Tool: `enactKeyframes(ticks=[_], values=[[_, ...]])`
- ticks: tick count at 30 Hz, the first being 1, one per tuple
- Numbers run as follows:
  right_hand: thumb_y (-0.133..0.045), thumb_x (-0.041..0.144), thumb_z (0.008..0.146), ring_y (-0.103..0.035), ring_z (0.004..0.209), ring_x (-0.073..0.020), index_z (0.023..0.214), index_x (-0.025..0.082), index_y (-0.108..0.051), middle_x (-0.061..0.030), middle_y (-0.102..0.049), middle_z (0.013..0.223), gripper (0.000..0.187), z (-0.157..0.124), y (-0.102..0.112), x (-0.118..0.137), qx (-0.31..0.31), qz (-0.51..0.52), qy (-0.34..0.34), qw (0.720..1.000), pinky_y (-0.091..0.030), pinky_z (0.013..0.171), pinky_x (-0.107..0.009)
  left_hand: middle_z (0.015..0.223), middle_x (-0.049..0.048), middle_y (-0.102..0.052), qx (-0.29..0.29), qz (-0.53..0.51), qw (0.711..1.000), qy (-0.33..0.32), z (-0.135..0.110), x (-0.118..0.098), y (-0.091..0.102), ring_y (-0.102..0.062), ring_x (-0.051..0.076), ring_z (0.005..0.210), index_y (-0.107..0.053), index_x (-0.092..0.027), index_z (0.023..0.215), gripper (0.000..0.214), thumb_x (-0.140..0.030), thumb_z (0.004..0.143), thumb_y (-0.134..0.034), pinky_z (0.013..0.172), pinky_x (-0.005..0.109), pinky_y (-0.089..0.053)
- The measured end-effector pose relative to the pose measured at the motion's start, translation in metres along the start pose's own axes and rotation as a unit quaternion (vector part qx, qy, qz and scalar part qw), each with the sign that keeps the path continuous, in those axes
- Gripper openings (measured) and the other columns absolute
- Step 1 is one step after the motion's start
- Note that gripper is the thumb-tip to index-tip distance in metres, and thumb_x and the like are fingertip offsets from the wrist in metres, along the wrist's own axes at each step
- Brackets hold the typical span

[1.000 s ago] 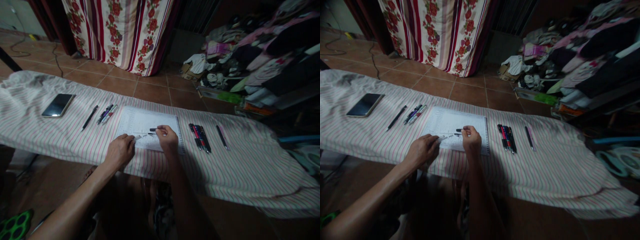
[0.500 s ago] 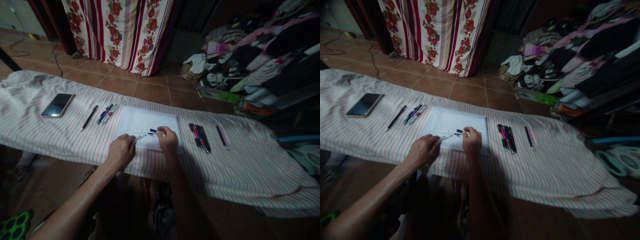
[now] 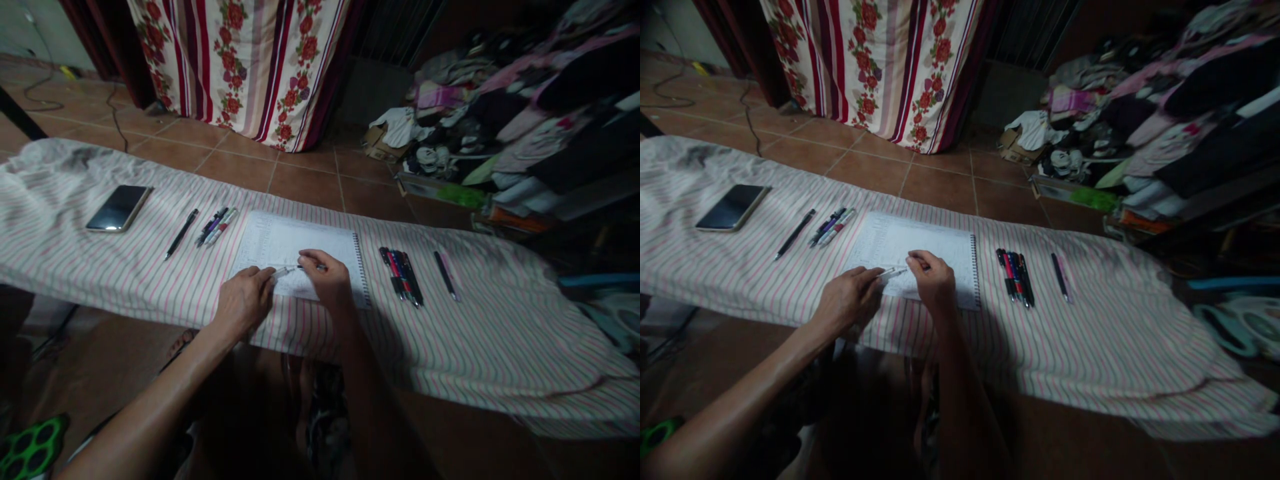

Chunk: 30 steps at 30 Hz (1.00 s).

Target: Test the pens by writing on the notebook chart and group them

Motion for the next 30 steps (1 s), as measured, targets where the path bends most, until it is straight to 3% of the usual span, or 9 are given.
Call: enactKeyframes(ticks=[4,9,16,23,30], values=[[-0.063,0.034,0.071,-0.066,0.077,-0.0166,0.09,0.022,-0.069,-0.0009,-0.072,0.079,0.023,-0.003,-0.011,0.005,0.086,0.051,-0.022,0.995,-0.05,0.076,-0.029,0.089,0.0048,-0.064,-0.009,-0.017,1.0,-0.014,0.001,0.001,-0.002,-0.06,0.018,0.083,-0.057,-0.021,0.116,0.034,-0.031,0.091,-0.036,0.068,0.027,-0.042],[-0.062,0.033,0.07,-0.064,0.068,-0.0153,0.079,0.021,-0.069,-0.0006,-0.07,0.073,0.016,-0.004,-0.017,0.001,0.136,0.107,-0.037,0.984,-0.05,0.068,-0.028,0.09,0.0059,-0.064,-0.002,-0.053,0.998,-0.035,0.003,0.003,-0.007,-0.06,0.019,0.086,-0.056,-0.019,0.116,0.034,-0.031,0.09,-0.039,0.072,0.027,-0.044],[-0.06,0.032,0.068,-0.059,0.058,-0.013,0.076,0.019,-0.068,0.0016,-0.065,0.061,0.017,-0.002,-0.012,-0.003,0.122,0.109,-0.049,0.985,-0.045,0.056,-0.023,0.091,0.0057,-0.064,-0.001,-0.057,0.998,-0.023,0.003,0.006,-0.003,-0.06,0.018,0.086,-0.06,-0.019,0.108,0.027,-0.026,0.086,-0.046,0.074,0.026,-0.044],[-0.059,0.032,0.069,-0.059,0.061,-0.0135,0.074,0.019,-0.066,0.0009,-0.065,0.064,0.016,-0.001,-0.009,-0.005,0.106,0.108,-0.049,0.987,-0.045,0.059,-0.024,0.092,0.0054,-0.065,0.015,-0.035,0.999,0.012,0.001,0.007,0.002,-0.06,0.019,0.085,-0.062,-0.019,0.106,0.027,-0.029,0.087,-0.044,0.071,0.027,-0.043],[-0.057,0.033,0.071,-0.06,0.064,-0.0136,0.078,0.02,-0.065,0.0013,-0.065,0.067,0.017,-0.002,-0.009,-0.002,0.104,0.087,-0.037,0.99,-0.045,0.06,-0.024,0.092,0.0049,-0.065,0.004,-0.021,1.0,-0.002,0.001,0.007,0.001,-0.06,0.018,0.085,-0.062,-0.02,0.105,0.028,-0.03,0.089,-0.041,0.071,0.026,-0.043]])
Point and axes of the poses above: each hand's wrist, its own z-axis towards the middle knuckle, its own y-axis out of the back of the hand, x = y × z, the point moved 3 cm from there along z, towards the middle knuckle
